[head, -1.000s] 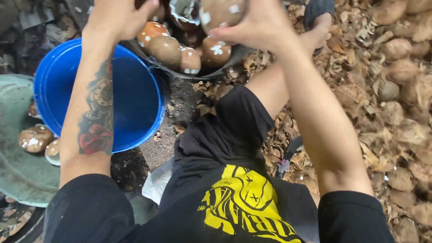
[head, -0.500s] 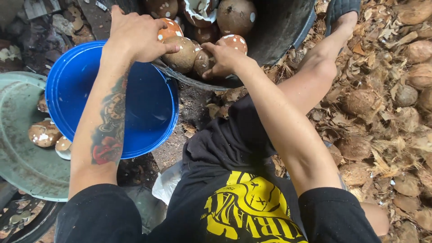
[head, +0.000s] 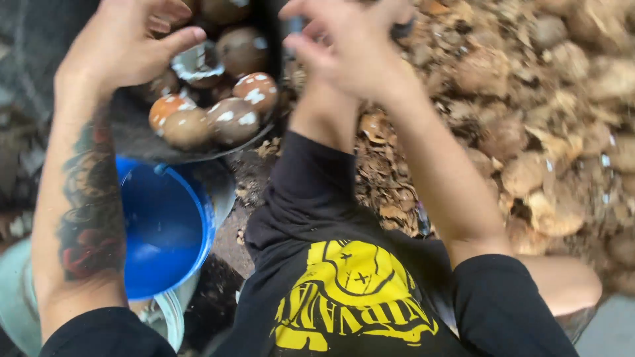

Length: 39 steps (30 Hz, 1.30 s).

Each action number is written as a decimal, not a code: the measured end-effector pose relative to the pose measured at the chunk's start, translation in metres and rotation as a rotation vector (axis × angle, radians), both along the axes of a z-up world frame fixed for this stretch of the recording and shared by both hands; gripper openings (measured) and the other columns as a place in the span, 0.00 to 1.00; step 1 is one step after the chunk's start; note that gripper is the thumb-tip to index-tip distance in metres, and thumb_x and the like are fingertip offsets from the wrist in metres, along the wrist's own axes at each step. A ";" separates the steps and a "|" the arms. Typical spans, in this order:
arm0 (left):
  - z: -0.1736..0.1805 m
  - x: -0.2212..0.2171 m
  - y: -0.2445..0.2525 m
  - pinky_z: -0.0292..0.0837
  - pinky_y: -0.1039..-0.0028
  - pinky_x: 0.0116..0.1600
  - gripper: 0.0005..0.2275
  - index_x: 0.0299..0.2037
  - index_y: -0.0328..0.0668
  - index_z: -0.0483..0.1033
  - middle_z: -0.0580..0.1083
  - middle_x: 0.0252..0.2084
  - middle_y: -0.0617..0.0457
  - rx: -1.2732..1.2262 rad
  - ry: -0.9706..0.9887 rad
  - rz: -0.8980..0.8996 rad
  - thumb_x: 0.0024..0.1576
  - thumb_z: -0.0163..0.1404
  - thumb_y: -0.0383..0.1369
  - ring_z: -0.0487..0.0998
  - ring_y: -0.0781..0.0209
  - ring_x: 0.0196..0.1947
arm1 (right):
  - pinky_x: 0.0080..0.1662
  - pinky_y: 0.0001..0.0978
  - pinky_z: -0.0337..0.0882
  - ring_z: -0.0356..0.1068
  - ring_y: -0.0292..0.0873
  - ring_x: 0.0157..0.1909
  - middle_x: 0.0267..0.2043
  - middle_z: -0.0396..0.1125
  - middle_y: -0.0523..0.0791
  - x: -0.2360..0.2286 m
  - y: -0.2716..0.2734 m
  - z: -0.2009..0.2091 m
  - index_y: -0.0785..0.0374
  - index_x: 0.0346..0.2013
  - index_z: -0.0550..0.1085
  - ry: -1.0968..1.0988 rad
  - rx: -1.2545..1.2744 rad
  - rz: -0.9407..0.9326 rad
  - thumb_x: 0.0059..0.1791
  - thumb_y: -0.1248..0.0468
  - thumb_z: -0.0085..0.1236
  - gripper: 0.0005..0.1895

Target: The person is sitting on the floor, picking up coconuts from a pile of husks, using a machete to crack or shave them, and then placing the processed coconuts into containers.

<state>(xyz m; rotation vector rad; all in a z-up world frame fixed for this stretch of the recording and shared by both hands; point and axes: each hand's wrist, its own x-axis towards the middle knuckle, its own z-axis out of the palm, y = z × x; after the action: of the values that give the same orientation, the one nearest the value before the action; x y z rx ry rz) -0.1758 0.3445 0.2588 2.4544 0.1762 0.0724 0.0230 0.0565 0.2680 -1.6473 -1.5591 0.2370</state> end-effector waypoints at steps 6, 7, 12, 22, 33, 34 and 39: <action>0.005 0.143 -0.095 0.61 0.76 0.31 0.06 0.61 0.27 0.81 0.77 0.42 0.53 -0.200 0.036 -0.285 0.85 0.56 0.26 0.70 0.68 0.34 | 0.25 0.31 0.57 0.57 0.37 0.23 0.23 0.63 0.42 0.078 -0.246 -0.055 0.69 0.36 0.78 -0.105 -0.196 -0.847 0.69 0.54 0.61 0.24; -0.004 0.165 -0.117 0.68 0.73 0.38 0.07 0.60 0.24 0.80 0.78 0.46 0.47 -0.202 0.006 -0.370 0.82 0.56 0.26 0.73 0.62 0.37 | 0.29 0.34 0.66 0.65 0.41 0.27 0.30 0.68 0.46 0.075 -0.279 -0.077 0.69 0.41 0.77 -0.142 -0.262 -0.926 0.65 0.60 0.58 0.14; -0.080 0.232 -0.234 0.75 0.69 0.38 0.11 0.57 0.21 0.80 0.80 0.44 0.42 -0.235 -0.065 -0.642 0.68 0.58 0.24 0.78 0.56 0.35 | 0.23 0.30 0.64 0.59 0.36 0.20 0.22 0.61 0.40 -0.020 -0.377 -0.173 0.62 0.30 0.72 0.528 -0.959 -1.122 0.58 0.67 0.48 0.12; -0.184 0.245 -0.306 0.77 0.68 0.46 0.12 0.55 0.44 0.81 0.80 0.45 0.50 -0.344 0.547 -0.442 0.63 0.57 0.35 0.80 0.59 0.43 | 0.53 0.59 0.75 0.72 0.65 0.53 0.56 0.65 0.60 -0.110 -0.410 -0.328 0.66 0.61 0.68 0.701 -1.283 -1.085 0.43 0.52 0.68 0.37; -0.239 0.282 -0.365 0.81 0.70 0.43 0.10 0.52 0.43 0.80 0.78 0.35 0.51 -0.466 0.482 -0.334 0.64 0.59 0.35 0.84 0.62 0.36 | 0.23 0.37 0.72 0.71 0.47 0.23 0.33 0.70 0.57 -0.068 -0.501 -0.171 0.70 0.45 0.74 1.038 -0.390 -1.175 0.43 0.71 0.54 0.16; -0.229 0.282 -0.396 0.70 0.75 0.31 0.10 0.47 0.37 0.79 0.72 0.51 0.34 -0.330 0.211 -0.526 0.56 0.59 0.26 0.73 0.64 0.28 | 0.23 0.30 0.69 0.68 0.41 0.22 0.29 0.68 0.50 -0.066 -0.513 -0.149 0.66 0.45 0.69 0.960 -0.291 -1.139 0.47 0.74 0.55 0.12; -0.239 0.264 -0.547 0.68 0.47 0.66 0.24 0.57 0.34 0.75 0.71 0.58 0.35 0.026 0.152 -0.715 0.49 0.64 0.32 0.70 0.37 0.61 | 0.21 0.30 0.63 0.67 0.42 0.21 0.28 0.65 0.47 -0.067 -0.531 -0.100 0.69 0.47 0.62 0.520 -0.002 -1.313 0.49 0.84 0.48 0.15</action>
<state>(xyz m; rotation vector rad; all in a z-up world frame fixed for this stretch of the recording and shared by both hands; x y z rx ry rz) 0.0886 -0.2029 0.0201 2.4047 -0.6389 -0.4235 -0.0441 -0.4748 0.1676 -2.0409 0.0559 -0.0539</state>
